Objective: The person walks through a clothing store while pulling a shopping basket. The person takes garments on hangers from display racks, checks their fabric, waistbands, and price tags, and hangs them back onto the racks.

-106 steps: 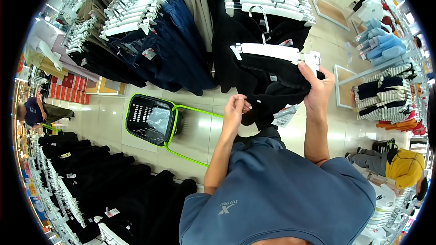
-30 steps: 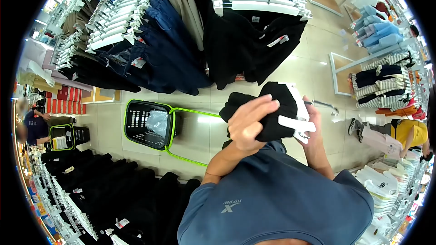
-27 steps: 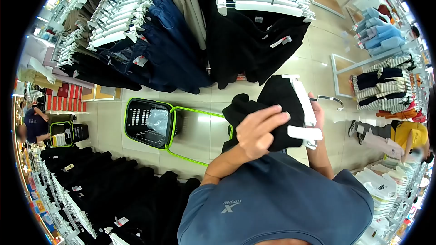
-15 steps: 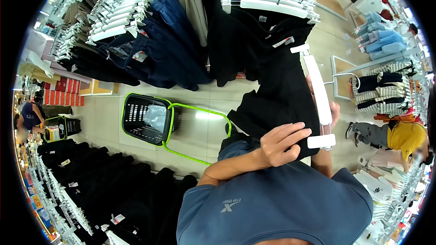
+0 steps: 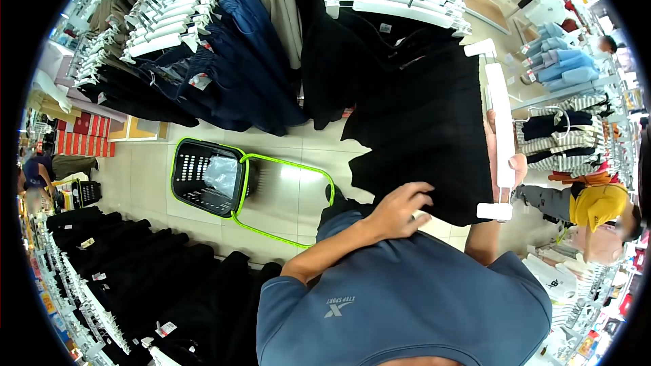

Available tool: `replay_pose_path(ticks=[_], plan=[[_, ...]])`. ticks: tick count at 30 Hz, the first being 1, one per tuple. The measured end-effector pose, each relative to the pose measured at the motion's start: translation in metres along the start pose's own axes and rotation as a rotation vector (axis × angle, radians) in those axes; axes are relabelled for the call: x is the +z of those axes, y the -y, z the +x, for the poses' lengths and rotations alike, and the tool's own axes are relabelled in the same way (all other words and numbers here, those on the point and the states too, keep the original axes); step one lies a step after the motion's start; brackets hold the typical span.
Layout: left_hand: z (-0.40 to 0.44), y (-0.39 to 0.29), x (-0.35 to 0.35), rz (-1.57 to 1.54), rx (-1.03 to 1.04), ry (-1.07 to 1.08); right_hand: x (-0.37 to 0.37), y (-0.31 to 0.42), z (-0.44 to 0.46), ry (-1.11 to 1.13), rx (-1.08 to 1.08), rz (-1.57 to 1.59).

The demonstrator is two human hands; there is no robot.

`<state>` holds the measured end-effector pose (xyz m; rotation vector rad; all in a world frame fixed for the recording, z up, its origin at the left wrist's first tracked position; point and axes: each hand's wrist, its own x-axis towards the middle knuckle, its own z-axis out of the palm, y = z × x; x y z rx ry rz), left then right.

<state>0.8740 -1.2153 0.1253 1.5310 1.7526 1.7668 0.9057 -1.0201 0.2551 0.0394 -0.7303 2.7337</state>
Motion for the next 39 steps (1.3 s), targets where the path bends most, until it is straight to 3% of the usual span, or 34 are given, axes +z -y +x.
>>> replay_pose_path(ticks=[4,6,11,13,16,18,19,23,27,34,39], plan=[[-0.032,0.039,-0.002,-0.007,-0.439,0.129,0.004,0.009,-0.005,-0.043,-0.044,-0.097],[-0.053,0.061,-0.002,0.042,-0.483,0.164,0.012,0.006,-0.008,-0.060,-0.070,-0.175],[-0.070,0.079,0.002,-0.045,-0.563,0.567,0.031,-0.009,-0.006,-0.100,-0.111,-0.294],[-0.070,0.077,0.012,-0.072,-0.494,0.628,0.038,-0.017,0.002,-0.091,-0.140,-0.384],[-0.059,0.063,0.022,-0.160,-0.524,0.767,0.035,-0.024,0.010,0.033,-0.214,-0.454],[-0.051,0.055,0.025,-0.038,-0.529,0.899,0.038,-0.019,0.014,0.048,-0.224,-0.473],[-0.064,0.077,0.046,-0.116,-0.554,0.935,0.039,-0.015,0.015,0.052,-0.229,-0.484],[-0.038,0.054,0.031,-0.162,-0.416,0.618,0.044,0.023,0.024,0.060,-0.261,-0.492],[-0.026,0.070,0.028,-0.373,-0.432,0.408,0.045,0.078,0.028,0.064,-0.283,-0.494],[-0.012,0.121,0.018,-1.120,-0.615,-0.154,0.039,0.160,0.010,0.002,-0.298,-0.516],[-0.009,0.167,-0.021,-1.513,-0.505,-0.554,0.025,0.192,-0.036,-0.096,-0.320,-0.526]])
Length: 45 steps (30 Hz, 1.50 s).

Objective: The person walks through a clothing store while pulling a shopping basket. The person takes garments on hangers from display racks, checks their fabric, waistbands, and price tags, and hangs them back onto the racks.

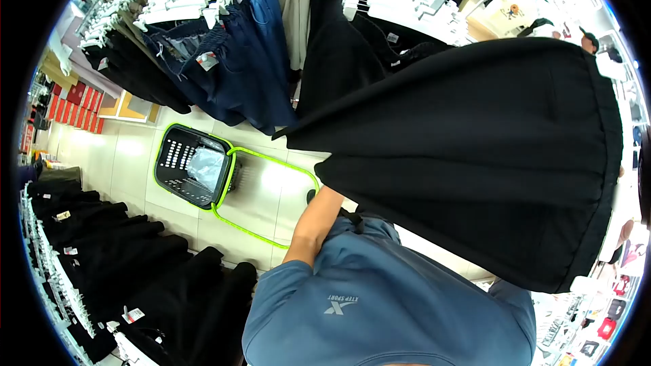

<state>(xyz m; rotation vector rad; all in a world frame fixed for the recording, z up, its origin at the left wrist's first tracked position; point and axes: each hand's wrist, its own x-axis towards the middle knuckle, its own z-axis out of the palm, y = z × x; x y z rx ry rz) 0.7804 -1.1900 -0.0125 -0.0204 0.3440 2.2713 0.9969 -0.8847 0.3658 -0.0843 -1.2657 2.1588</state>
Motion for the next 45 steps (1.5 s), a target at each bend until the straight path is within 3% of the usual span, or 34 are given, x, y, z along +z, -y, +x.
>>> replay_pose_path(ticks=[8,14,15,17,22,23,25,29,33,35,36,37,39,40,41,45], plan=[[0.035,-0.073,-0.043,-0.392,0.289,0.078,-0.045,0.030,-0.052,-0.115,0.017,-0.005],[0.026,-0.109,-0.090,-0.534,0.360,0.442,-0.063,0.041,-0.067,-0.128,0.040,0.015],[0.015,-0.115,-0.056,-0.432,0.481,-0.179,-0.065,0.042,-0.068,-0.122,0.048,0.021],[0.010,-0.121,-0.086,-0.382,0.483,-0.090,-0.069,0.045,-0.068,-0.104,0.082,0.046],[-0.018,-0.126,-0.139,-0.420,0.479,-0.251,-0.076,0.036,-0.068,-0.036,0.242,0.156],[-0.031,-0.127,-0.144,-0.591,0.395,0.081,-0.070,0.031,-0.066,-0.022,0.295,0.192],[-0.047,-0.131,-0.146,-0.504,0.524,-0.267,-0.071,0.022,-0.065,0.022,0.322,0.218],[-0.075,-0.140,-0.159,-0.573,0.695,-0.370,-0.076,0.011,-0.056,0.026,0.348,0.255],[-0.093,-0.155,-0.202,-0.591,0.818,-0.141,-0.057,-0.004,-0.042,0.072,0.332,0.238],[-0.101,-0.159,-0.206,-0.515,0.894,-0.025,-0.050,-0.007,-0.039,-0.018,0.297,0.203],[-0.105,-0.160,-0.195,-0.531,0.914,-0.065,-0.047,-0.009,-0.038,-0.062,0.281,0.183],[-0.102,-0.168,-0.213,-0.583,0.850,0.136,-0.045,-0.010,-0.035,-0.082,0.262,0.164],[-0.102,-0.164,-0.233,-0.667,0.738,0.193,-0.044,-0.016,-0.035,-0.099,0.247,0.140],[-0.101,-0.158,-0.175,-0.581,0.751,-0.151,-0.045,-0.017,-0.036,-0.107,0.239,0.127],[-0.094,-0.156,-0.148,-0.556,0.728,-0.251,-0.047,-0.019,-0.037,-0.119,0.233,0.120],[-0.084,-0.143,-0.138,-0.507,0.685,-0.258,-0.057,-0.025,-0.042,-0.152,0.220,0.097]])
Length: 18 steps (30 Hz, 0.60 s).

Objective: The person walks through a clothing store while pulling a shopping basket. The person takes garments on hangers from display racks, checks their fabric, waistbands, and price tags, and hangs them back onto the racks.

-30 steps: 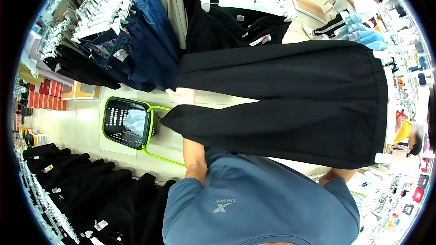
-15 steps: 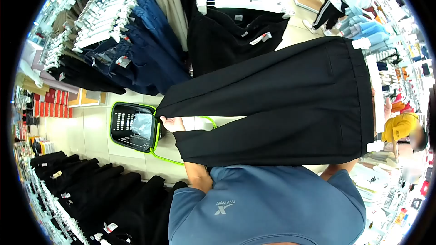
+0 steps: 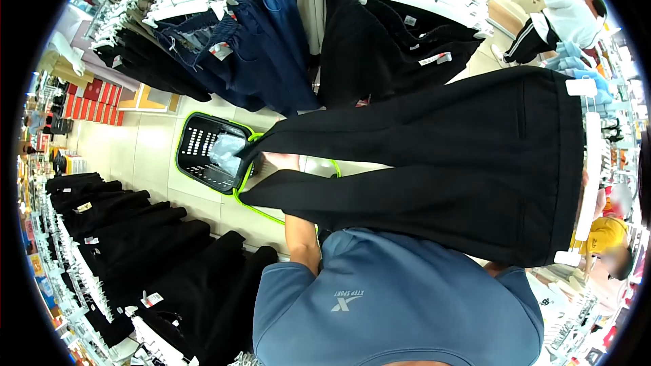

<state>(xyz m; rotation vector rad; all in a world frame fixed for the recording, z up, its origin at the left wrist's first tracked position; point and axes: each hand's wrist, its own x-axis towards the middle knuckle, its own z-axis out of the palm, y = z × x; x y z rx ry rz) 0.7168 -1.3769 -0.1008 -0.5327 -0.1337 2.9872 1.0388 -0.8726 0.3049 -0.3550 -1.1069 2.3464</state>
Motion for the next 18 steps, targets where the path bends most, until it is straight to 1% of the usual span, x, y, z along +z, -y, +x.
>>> replay_pose_path(ticks=[4,10,16,17,18], plan=[[-0.007,0.019,-0.007,0.080,-0.024,-0.016,-0.012,-0.002,-0.005,-0.035,-0.018,-0.016],[-0.039,0.042,-0.020,0.248,-0.063,-0.067,-0.032,-0.015,-0.014,-0.097,-0.022,-0.020],[-0.094,0.048,-0.044,0.537,-0.085,-0.126,-0.056,-0.034,-0.022,-0.171,-0.009,-0.030],[-0.104,0.047,-0.048,0.601,-0.087,-0.127,-0.022,-0.049,-0.020,-0.181,-0.008,-0.028],[-0.114,0.045,-0.050,0.677,-0.086,-0.128,-0.059,-0.042,-0.021,-0.189,-0.003,-0.020]])
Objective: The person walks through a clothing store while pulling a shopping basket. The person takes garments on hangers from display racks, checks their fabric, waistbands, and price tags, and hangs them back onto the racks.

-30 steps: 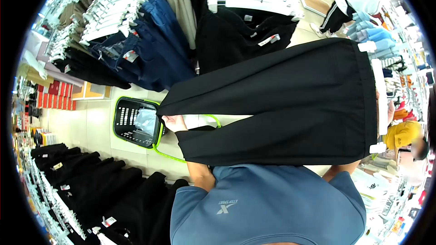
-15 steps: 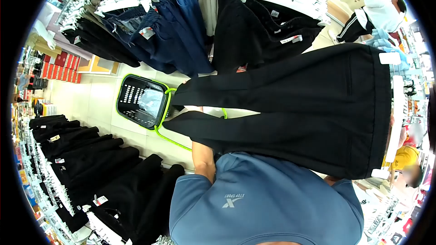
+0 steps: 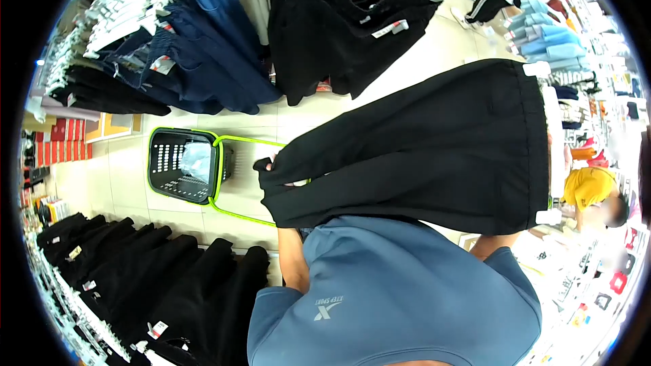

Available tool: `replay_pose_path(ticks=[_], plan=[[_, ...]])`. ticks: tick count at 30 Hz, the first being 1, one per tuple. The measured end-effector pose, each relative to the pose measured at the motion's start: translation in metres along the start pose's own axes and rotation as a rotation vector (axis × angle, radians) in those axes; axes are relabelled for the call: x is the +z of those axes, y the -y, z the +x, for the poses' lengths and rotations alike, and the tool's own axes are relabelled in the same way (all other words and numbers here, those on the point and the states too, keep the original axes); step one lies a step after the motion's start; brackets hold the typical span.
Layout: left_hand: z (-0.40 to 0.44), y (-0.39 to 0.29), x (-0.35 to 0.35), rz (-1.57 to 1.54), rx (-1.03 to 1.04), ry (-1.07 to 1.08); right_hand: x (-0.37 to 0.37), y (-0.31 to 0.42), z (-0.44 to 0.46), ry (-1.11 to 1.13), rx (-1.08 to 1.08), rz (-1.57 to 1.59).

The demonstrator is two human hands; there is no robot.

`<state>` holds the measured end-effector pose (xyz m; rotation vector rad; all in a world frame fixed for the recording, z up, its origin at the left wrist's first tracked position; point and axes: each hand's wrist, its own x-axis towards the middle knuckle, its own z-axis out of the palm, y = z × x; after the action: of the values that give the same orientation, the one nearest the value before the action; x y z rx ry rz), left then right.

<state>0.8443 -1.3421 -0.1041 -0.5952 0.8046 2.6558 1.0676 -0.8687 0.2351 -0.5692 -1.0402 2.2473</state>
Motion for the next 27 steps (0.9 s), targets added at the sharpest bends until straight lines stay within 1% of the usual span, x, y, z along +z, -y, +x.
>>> replay_pose_path(ticks=[1,2,7,10,12,13,14,15,19,25,27], plan=[[-0.010,0.002,-0.007,0.081,0.009,0.000,0.019,-0.008,-0.004,-0.010,-0.002,-0.003],[-0.018,0.003,-0.013,0.184,0.027,0.007,-0.008,-0.006,0.000,-0.016,0.000,0.004],[-0.049,-0.003,-0.055,1.046,0.211,0.045,-0.015,-0.024,0.002,-0.034,0.002,0.030],[-0.051,-0.023,-0.055,-0.417,-0.453,0.191,-0.019,-0.034,0.001,-0.046,-0.008,0.055],[-0.055,-0.036,-0.038,0.221,-0.232,0.198,-0.020,-0.037,0.007,-0.041,-0.012,0.070],[-0.073,-0.051,0.016,0.865,0.118,0.285,-0.022,-0.040,0.007,-0.041,-0.014,0.074],[-0.073,-0.056,0.035,1.061,0.207,0.299,-0.023,-0.042,0.007,-0.044,-0.021,0.078],[-0.072,-0.059,0.043,1.109,0.217,0.324,-0.023,-0.044,0.006,-0.046,-0.027,0.080],[-0.056,-0.059,0.055,1.091,0.155,0.366,-0.020,-0.050,0.008,-0.043,-0.049,0.090],[-0.040,-0.076,0.069,1.110,0.183,0.379,-0.006,-0.053,0.010,-0.043,-0.105,0.074],[-0.039,-0.081,0.070,1.117,0.189,0.379,0.006,-0.056,0.009,-0.062,-0.162,0.028]])
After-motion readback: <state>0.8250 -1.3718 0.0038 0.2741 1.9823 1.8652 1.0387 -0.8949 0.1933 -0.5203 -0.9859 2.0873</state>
